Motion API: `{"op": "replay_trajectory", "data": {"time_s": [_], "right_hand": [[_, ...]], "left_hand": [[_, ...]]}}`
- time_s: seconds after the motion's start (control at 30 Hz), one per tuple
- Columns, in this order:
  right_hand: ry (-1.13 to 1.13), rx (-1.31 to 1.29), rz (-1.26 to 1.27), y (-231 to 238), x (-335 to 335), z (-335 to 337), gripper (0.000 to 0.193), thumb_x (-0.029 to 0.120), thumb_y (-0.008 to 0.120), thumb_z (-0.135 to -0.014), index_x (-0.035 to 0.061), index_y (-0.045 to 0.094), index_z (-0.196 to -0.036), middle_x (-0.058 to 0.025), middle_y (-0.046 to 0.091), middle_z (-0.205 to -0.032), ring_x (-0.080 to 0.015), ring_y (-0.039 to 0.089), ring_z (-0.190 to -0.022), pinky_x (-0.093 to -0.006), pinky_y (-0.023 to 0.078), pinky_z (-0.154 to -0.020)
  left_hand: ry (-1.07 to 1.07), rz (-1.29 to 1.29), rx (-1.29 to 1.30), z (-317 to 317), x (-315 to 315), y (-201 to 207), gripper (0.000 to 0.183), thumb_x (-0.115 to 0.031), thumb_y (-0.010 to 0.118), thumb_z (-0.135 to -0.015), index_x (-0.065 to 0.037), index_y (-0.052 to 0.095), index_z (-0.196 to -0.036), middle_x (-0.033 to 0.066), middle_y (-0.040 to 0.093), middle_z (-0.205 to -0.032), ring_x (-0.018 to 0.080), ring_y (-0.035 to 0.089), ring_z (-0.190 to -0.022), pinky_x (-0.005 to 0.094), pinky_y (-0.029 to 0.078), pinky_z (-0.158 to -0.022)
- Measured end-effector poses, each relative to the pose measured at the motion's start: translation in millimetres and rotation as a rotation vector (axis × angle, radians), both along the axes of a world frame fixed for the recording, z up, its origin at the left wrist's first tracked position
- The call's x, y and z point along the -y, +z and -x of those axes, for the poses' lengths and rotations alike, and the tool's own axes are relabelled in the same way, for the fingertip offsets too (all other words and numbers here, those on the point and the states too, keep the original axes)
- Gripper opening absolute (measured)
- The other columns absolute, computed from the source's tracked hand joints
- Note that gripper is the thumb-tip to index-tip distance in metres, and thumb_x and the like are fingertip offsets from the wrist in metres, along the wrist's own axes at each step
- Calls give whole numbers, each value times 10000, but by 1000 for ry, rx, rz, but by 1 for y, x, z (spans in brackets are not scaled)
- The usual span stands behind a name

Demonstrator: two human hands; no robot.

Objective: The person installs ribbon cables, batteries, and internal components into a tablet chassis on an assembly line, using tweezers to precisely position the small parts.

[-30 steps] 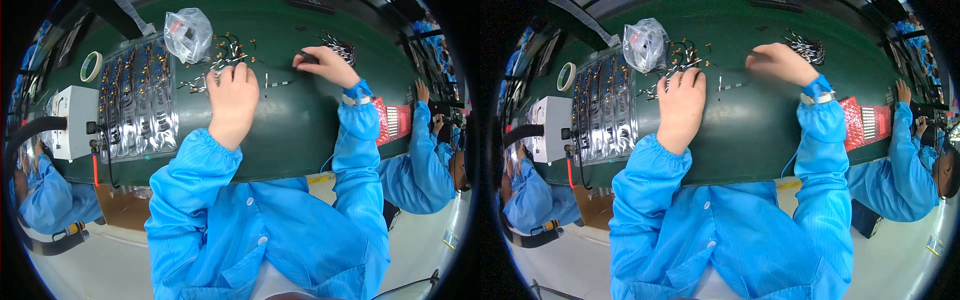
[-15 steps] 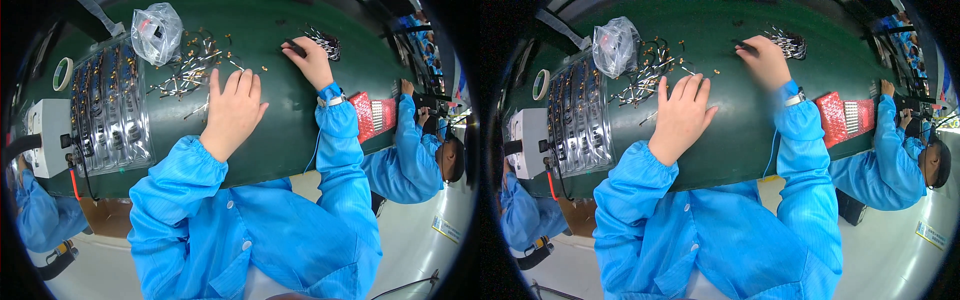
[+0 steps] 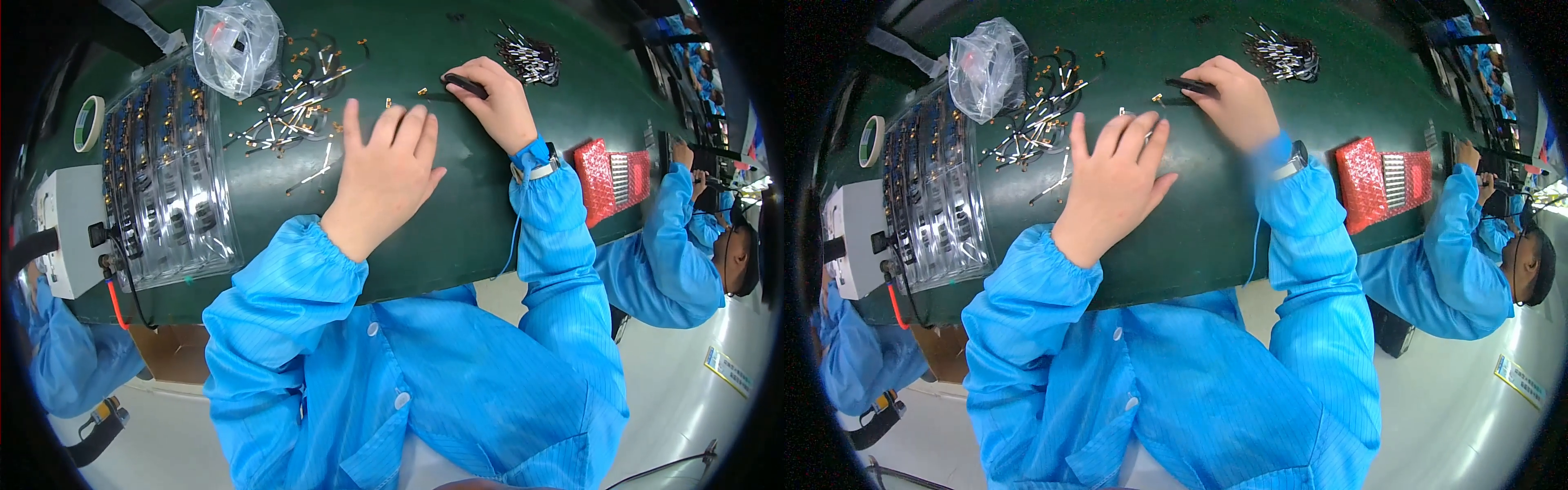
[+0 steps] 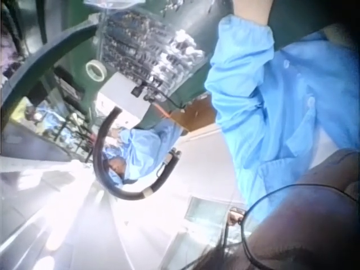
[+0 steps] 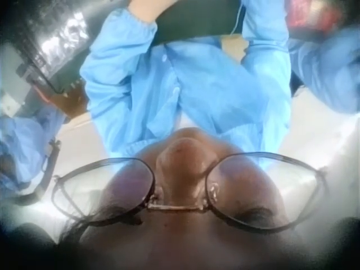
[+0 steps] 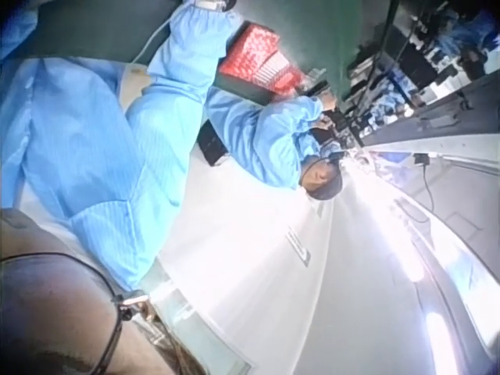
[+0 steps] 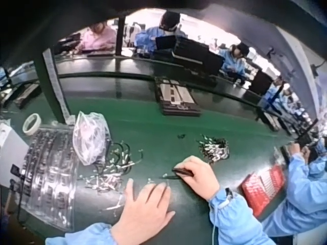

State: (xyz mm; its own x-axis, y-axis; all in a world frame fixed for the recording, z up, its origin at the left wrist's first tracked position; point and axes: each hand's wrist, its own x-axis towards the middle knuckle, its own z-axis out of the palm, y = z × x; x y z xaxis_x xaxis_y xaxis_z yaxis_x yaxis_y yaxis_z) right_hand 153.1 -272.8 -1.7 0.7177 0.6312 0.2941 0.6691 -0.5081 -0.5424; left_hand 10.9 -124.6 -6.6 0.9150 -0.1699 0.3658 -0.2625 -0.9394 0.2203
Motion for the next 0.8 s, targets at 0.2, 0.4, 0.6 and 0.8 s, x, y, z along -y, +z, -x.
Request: {"op": "replay_trajectory", "data": {"time_s": [0.2,0.4,0.6,0.8], "right_hand": [[-45,-27,-47,-2,3,-4,147,63,644,-787,38,674,-929,-88,629,-879,-221,614,-816,-290,480,-730],[-38,27,-1,3,-2,-2,145,75,665,-773,25,668,-910,-90,619,-859,-221,615,-790,-290,484,-702],[-58,44,7,-1,-3,-2,159,106,669,-768,33,658,-909,-114,608,-850,-267,613,-785,-324,484,-680],[-129,11,24,-4,-9,-12,168,161,642,-801,49,651,-926,-135,608,-852,-298,605,-803,-351,475,-699]], "left_hand": [[105,-4,13,-5,-3,-2,512,-350,666,-735,-127,552,-1182,-19,488,-1253,197,425,-1194,659,217,-961],[54,-29,30,-4,-8,0,449,-352,644,-761,-94,593,-1126,-2,538,-1183,191,457,-1164,666,206,-969],[41,20,45,-5,-6,1,427,-324,659,-750,-112,587,-1114,5,533,-1184,197,459,-1161,669,210,-965],[80,5,21,-9,-1,-2,474,-332,676,-734,-210,559,-1177,-6,463,-1296,228,391,-1236,668,213,-952]]}}
